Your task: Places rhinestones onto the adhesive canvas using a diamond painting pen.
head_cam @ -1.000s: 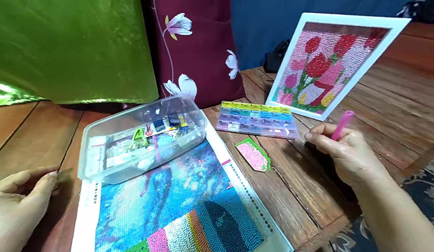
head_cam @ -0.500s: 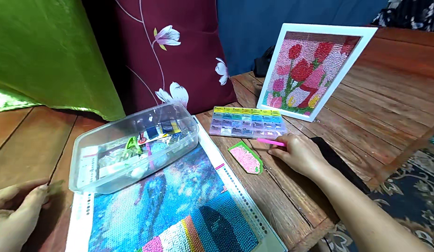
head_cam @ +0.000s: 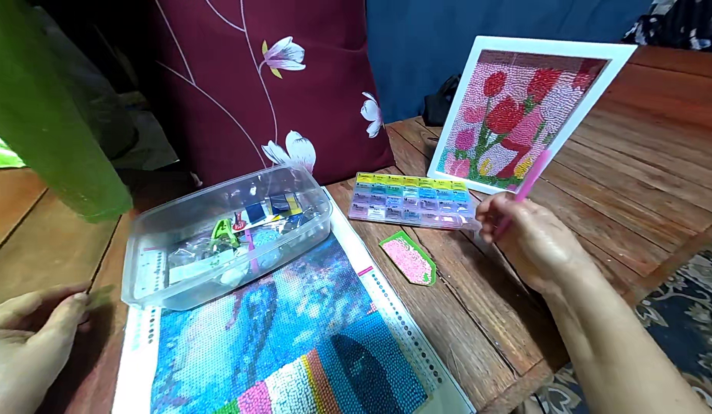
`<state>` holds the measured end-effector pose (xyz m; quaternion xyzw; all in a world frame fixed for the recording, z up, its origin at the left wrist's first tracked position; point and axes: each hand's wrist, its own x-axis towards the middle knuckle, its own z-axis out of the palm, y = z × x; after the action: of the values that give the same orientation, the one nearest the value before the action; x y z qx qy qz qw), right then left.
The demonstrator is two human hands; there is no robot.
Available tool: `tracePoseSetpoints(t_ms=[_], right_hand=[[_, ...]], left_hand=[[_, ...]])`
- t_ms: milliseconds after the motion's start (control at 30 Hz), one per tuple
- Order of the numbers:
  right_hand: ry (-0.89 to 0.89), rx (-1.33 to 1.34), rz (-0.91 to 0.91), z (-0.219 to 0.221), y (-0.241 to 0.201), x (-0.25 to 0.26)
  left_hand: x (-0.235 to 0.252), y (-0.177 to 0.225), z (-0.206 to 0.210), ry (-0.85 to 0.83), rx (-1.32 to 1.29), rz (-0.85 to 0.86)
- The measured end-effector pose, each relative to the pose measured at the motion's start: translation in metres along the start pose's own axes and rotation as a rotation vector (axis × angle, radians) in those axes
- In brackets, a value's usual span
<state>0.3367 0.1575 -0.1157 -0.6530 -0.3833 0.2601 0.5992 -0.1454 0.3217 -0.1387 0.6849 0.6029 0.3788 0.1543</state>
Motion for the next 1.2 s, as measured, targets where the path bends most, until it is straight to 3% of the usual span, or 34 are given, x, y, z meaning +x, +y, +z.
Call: tracePoseSetpoints(t_ms=[67, 200, 500, 833, 1200], right_hand=[[-0.041, 0.083, -0.04, 0.005, 0.0, -0.001], [-0.106, -0.206, -0.199, 0.019, 0.019, -0.004], [-0.061, -0.41, -0.599, 0.037, 0.053, -0.013], [-0.105, -0.441, -0.603, 0.035, 0.058, -0.013], [-0.11, -0.443, -0.626, 0.035, 0.058, -0.013]], left_hand=[[0.0, 0.001, 0.001, 0.008, 0.006, -0.043], [-0.001, -0.002, 0.002, 0.029, 0.01, -0.051], [-0.001, 0.003, 0.004, 0.037, 0.039, -0.065], [-0.006, 0.015, 0.004, 0.054, 0.051, -0.071], [0.0, 0.0, 0.002, 0.006, 0.039, -0.084]])
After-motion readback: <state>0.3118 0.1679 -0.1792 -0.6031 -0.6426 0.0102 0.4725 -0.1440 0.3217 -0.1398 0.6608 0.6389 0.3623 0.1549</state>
